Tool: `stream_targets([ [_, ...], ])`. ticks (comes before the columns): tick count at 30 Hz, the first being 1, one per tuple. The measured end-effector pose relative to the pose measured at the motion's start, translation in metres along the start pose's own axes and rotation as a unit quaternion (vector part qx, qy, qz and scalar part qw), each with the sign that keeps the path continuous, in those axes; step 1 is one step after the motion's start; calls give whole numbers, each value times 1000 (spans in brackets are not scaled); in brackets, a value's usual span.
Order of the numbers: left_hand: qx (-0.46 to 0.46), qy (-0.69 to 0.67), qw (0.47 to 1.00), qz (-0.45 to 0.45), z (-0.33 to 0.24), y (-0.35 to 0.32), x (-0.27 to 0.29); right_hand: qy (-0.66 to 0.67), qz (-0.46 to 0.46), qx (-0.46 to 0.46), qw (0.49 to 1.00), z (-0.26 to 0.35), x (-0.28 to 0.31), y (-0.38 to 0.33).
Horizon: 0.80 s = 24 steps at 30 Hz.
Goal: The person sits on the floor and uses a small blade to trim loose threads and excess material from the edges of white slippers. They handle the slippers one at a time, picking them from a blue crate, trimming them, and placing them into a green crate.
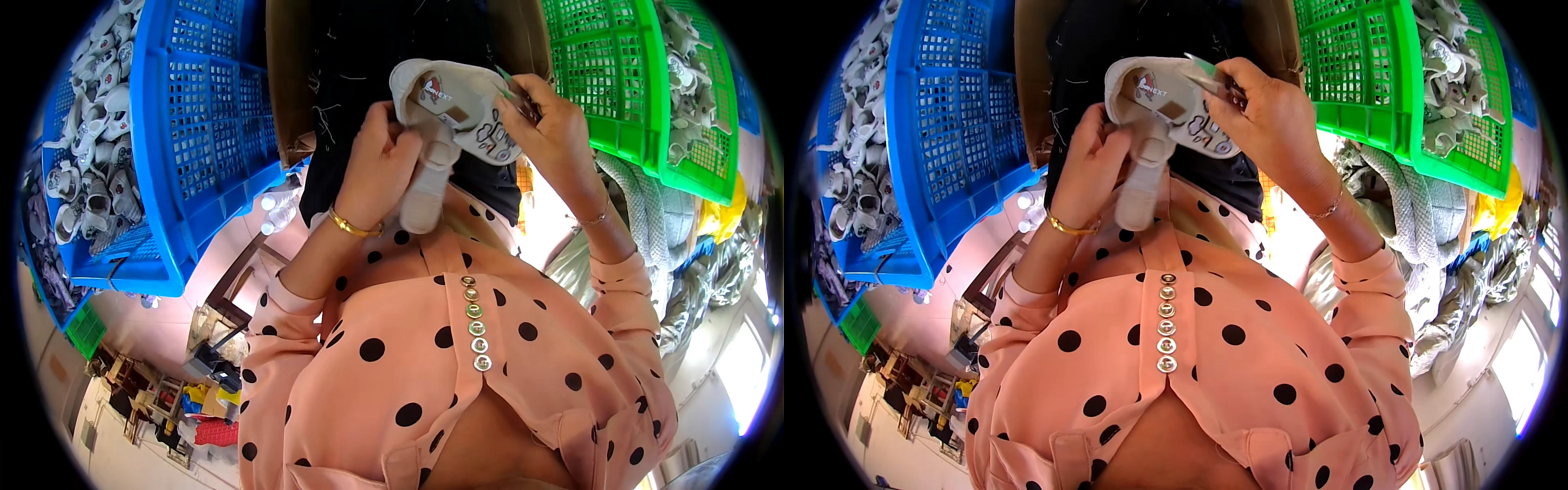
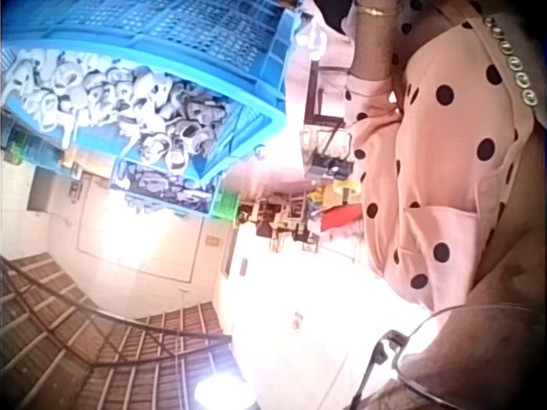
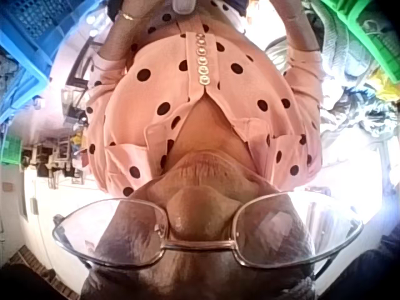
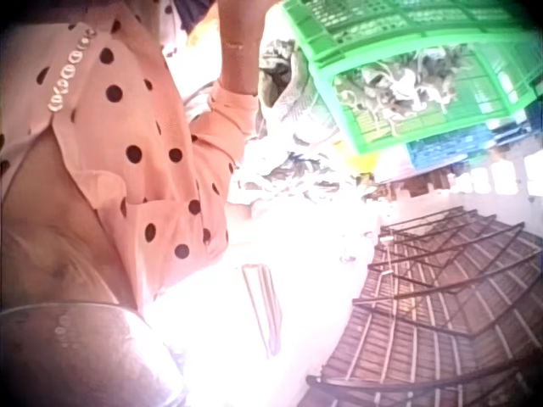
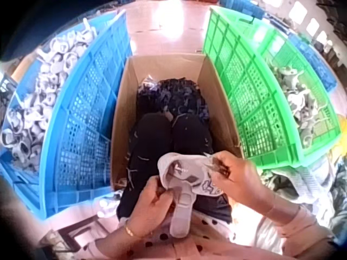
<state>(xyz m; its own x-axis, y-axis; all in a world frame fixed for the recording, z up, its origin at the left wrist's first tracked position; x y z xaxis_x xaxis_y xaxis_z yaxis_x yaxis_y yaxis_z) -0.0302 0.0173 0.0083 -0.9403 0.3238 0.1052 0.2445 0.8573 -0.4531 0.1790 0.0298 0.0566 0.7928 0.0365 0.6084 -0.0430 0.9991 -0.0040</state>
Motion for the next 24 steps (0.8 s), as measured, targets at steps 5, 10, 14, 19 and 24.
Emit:
stream_targets([
  [5,23,89,994,52,2,-13,7,109,36,-40,993,-21,-10,7],
  [10,-375,381,812,-235,-45,-15,30,169,98,-82,977,-26,-13,7],
  [14,-425,411,786,-181,-58,-9,19,174,178,17,968,1,-13,8],
  [19,-363,289,881,-93,-46,-9,23,205,251,3,946,13,-17,6],
  [24,-194,175,963,62,-36,-18,37,223,275,39,934,19,-33,-5],
])
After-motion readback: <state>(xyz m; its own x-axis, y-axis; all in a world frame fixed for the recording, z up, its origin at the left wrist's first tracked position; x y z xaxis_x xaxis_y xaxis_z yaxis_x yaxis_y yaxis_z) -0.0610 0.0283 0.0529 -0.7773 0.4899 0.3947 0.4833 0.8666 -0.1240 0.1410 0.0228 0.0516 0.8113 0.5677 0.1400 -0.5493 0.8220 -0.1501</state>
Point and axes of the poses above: each hand's wrist, its own y-axis towards the middle knuckle, its own x-axis out of the back of the hand, z = x × y, the point moved 3 cm from there along y, towards the middle knuckle, and after that the axes turned 10 degrees about y, right-handed, at the moved point
